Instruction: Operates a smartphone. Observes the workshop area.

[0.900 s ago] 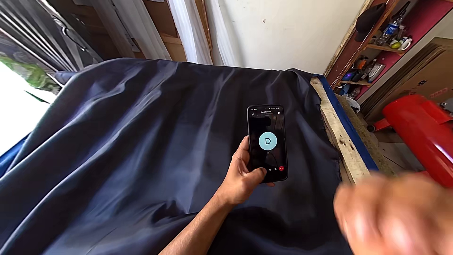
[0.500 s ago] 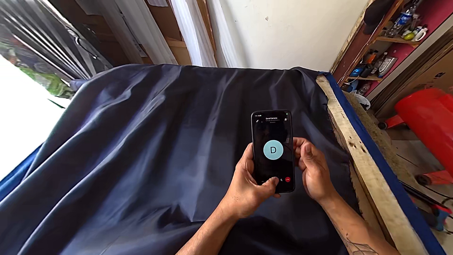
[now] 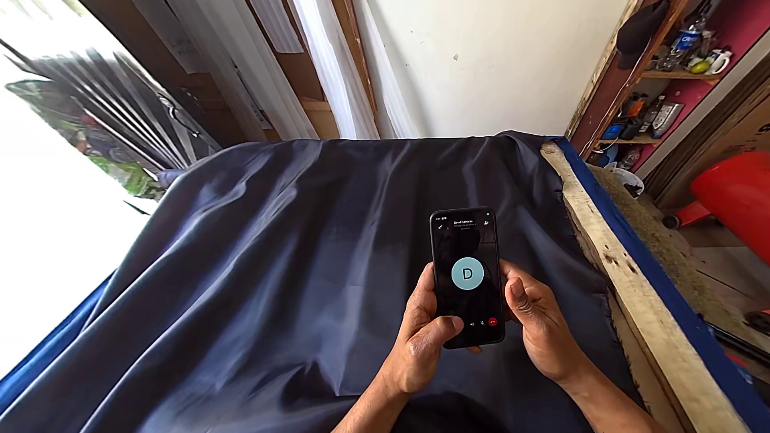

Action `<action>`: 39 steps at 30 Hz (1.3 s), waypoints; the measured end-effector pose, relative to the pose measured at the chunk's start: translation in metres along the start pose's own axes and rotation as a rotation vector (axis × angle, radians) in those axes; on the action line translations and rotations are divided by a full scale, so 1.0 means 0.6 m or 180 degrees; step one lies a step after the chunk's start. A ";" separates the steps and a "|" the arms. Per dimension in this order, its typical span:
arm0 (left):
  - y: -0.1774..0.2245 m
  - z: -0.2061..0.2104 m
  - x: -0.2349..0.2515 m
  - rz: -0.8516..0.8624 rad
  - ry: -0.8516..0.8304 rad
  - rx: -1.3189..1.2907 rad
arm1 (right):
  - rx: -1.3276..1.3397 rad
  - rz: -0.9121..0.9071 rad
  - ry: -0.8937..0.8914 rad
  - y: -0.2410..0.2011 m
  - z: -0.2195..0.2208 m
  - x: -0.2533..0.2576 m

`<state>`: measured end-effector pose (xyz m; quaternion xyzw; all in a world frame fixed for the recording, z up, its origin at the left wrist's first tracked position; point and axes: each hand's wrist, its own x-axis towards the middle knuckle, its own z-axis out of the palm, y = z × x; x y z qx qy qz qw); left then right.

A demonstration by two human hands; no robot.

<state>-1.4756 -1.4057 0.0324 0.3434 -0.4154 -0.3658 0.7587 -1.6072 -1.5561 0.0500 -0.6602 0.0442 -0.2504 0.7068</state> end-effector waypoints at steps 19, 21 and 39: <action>0.008 0.004 -0.005 -0.0021 0.0017 -0.0144 | 0.0144 0.0060 -0.0121 -0.006 0.003 -0.005; 0.008 0.005 -0.004 -0.0049 0.0035 -0.0138 | 0.0144 0.0080 -0.0088 -0.003 0.001 -0.004; -0.004 0.001 0.002 0.0146 -0.0069 -0.0206 | 0.0304 -0.0360 -0.0049 0.012 0.001 0.007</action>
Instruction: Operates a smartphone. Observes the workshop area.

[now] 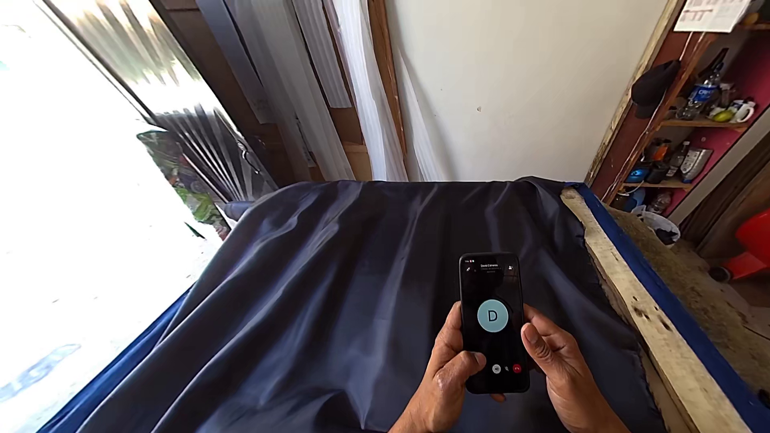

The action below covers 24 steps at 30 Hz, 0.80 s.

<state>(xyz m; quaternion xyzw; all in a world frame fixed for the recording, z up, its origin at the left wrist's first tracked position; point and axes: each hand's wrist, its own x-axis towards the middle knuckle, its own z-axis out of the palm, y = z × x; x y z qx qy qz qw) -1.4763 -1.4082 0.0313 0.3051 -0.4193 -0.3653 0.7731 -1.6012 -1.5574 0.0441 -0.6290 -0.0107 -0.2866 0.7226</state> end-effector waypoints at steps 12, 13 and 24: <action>-0.003 -0.001 -0.008 0.0019 -0.0060 0.0062 | 0.0028 -0.0011 -0.0005 -0.001 0.003 -0.008; -0.003 -0.001 -0.009 0.0015 -0.0058 0.0060 | -0.0011 -0.0026 -0.0009 0.000 0.001 -0.008; -0.017 0.034 -0.021 -0.0845 -0.0528 0.0356 | -0.1178 0.0096 0.1334 -0.061 -0.052 0.004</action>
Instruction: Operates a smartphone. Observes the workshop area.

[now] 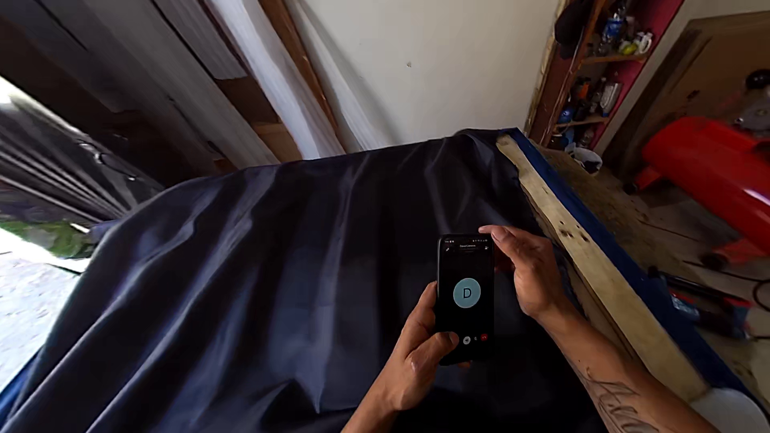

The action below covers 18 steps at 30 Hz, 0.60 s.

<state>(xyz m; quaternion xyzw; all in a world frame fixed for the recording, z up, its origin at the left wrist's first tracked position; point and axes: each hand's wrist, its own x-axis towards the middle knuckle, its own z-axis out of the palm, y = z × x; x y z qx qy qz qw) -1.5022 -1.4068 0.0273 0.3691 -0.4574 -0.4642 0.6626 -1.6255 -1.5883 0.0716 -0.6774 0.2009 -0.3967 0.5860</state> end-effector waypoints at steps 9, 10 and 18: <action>-0.001 0.002 -0.005 0.0101 0.0115 -0.0036 | 0.0461 0.0127 -0.0499 -0.020 0.007 -0.009; 0.001 0.001 -0.004 0.0178 0.0130 -0.0108 | 0.0581 0.0163 -0.0707 -0.022 0.008 -0.008; 0.024 -0.012 -0.001 0.0463 0.0547 -0.0344 | 0.0573 0.0163 -0.1500 -0.015 0.029 -0.021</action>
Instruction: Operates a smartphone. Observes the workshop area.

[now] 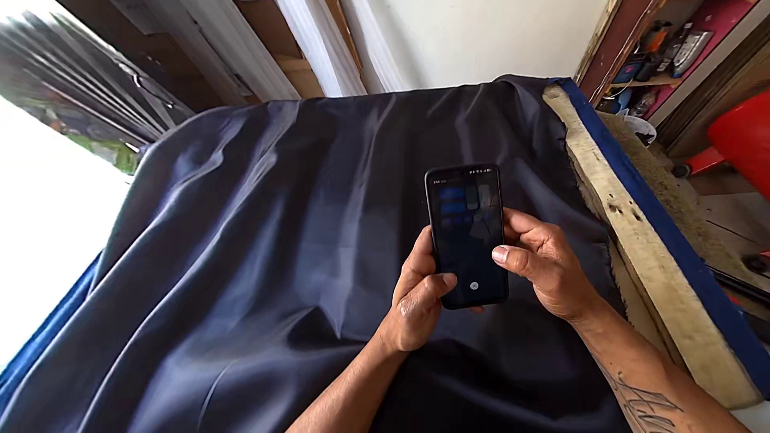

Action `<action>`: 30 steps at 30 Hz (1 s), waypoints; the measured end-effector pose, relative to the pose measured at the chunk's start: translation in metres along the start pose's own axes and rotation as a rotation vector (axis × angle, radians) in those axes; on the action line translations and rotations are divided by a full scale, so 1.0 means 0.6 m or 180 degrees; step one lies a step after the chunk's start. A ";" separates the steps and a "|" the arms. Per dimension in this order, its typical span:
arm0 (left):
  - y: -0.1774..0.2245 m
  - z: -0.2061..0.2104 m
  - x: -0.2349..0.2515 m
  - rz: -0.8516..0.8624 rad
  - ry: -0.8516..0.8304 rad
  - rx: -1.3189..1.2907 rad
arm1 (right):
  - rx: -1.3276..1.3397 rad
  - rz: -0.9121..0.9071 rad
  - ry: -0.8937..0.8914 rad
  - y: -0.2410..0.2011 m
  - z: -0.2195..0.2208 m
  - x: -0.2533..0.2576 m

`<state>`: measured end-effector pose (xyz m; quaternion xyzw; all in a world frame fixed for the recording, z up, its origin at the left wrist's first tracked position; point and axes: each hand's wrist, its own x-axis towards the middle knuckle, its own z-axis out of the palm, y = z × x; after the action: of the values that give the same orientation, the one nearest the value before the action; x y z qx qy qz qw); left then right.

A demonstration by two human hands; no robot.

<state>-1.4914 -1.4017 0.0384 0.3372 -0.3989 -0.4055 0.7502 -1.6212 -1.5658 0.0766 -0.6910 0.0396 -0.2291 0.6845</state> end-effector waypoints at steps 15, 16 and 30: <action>0.006 0.006 -0.001 0.0004 0.0031 -0.0177 | 0.0160 -0.0040 -0.0105 0.004 0.001 -0.002; 0.005 0.006 -0.001 0.0009 0.0024 -0.0205 | 0.0167 -0.0030 -0.0115 0.004 0.001 -0.002; 0.001 0.007 0.000 0.0019 0.0060 -0.0140 | 0.0102 -0.0084 -0.0141 0.004 -0.001 0.000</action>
<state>-1.4947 -1.4020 0.0407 0.3232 -0.3837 -0.4088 0.7624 -1.6206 -1.5663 0.0741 -0.6853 0.0117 -0.2233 0.6931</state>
